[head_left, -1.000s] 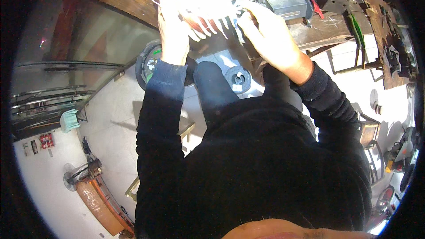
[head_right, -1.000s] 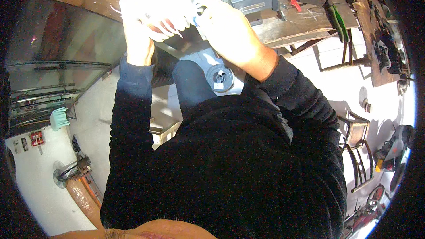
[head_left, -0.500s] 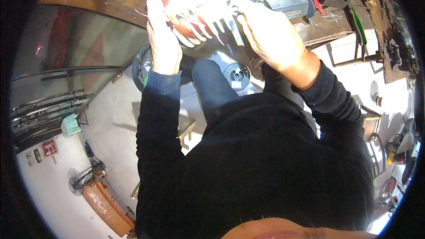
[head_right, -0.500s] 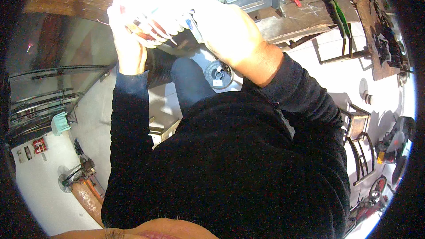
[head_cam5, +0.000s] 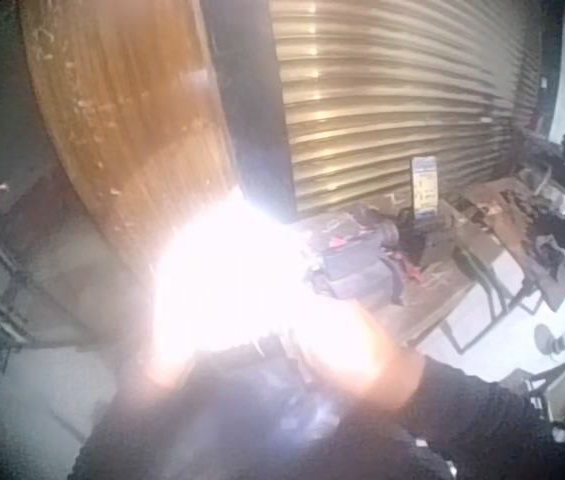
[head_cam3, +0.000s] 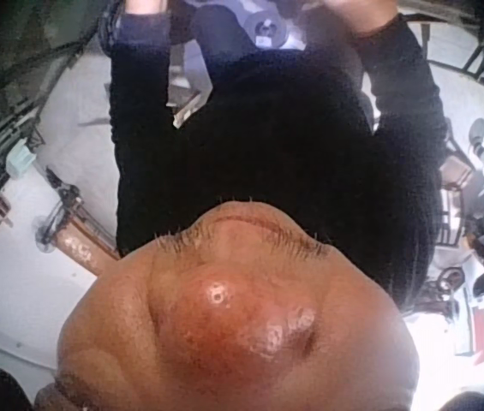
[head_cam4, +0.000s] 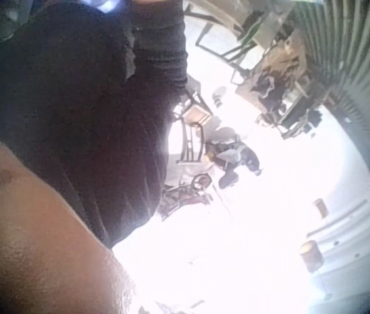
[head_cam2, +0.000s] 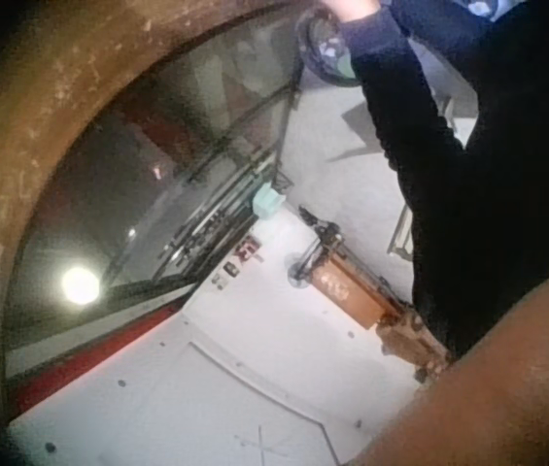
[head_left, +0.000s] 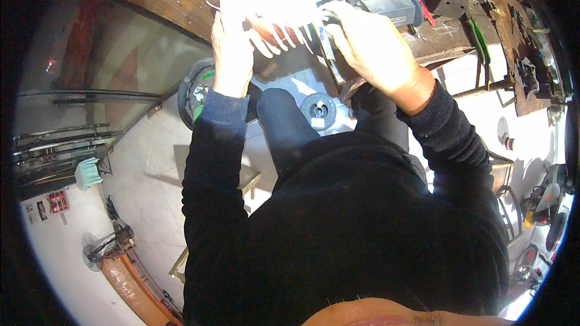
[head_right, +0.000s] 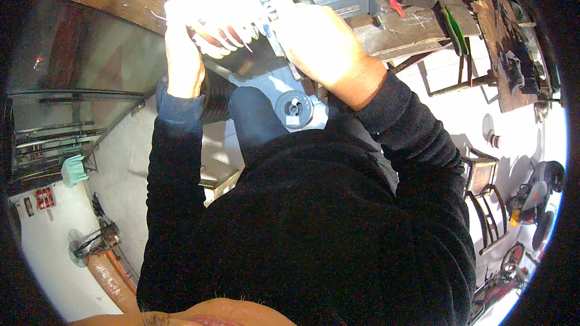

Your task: The person winds red insulated wire around a white plastic spool held in a bench vise. They use pliers to cut the wire and continue winding until the spool is full, then remove the finished coil.

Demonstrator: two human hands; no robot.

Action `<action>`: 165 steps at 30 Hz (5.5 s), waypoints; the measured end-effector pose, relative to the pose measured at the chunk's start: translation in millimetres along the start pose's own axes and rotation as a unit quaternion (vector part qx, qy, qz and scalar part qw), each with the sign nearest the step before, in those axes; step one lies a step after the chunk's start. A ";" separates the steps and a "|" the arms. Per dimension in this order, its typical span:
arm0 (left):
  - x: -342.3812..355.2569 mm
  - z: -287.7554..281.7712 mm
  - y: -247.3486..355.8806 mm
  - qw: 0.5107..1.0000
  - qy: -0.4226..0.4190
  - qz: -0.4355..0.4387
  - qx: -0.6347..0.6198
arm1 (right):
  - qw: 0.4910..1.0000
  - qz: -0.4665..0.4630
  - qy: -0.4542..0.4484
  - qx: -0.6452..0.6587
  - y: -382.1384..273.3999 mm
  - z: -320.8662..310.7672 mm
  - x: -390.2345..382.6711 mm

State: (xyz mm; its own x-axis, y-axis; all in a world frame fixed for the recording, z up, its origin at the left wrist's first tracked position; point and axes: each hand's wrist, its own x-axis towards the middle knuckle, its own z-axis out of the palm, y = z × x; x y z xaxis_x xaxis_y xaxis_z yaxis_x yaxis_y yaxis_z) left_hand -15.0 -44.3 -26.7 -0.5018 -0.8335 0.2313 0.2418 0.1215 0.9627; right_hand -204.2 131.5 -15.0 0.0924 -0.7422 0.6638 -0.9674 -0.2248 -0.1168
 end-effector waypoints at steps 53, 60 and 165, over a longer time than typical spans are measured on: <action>-14.3 5.8 -43.4 0.933 0.129 0.140 0.307 | 0.866 0.412 -0.113 -0.260 265.6 -157.4 -207.4; -9.3 2.1 -46.7 0.978 0.103 0.127 0.132 | 0.887 0.352 -0.188 -0.234 295.2 -133.9 -207.3; 4.8 -11.1 -56.5 0.837 -0.015 0.433 0.334 | 0.799 0.257 -0.367 0.402 -1.5 -88.0 21.7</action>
State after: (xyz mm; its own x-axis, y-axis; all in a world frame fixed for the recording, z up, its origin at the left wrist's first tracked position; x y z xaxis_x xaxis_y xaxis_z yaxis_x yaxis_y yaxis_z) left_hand -21.9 -61.2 -81.5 -0.4011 -0.2648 0.8769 0.0118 0.9557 0.2940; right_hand -221.5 171.3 64.6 0.1309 -0.9708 -0.2012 -0.4859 0.1140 -0.8665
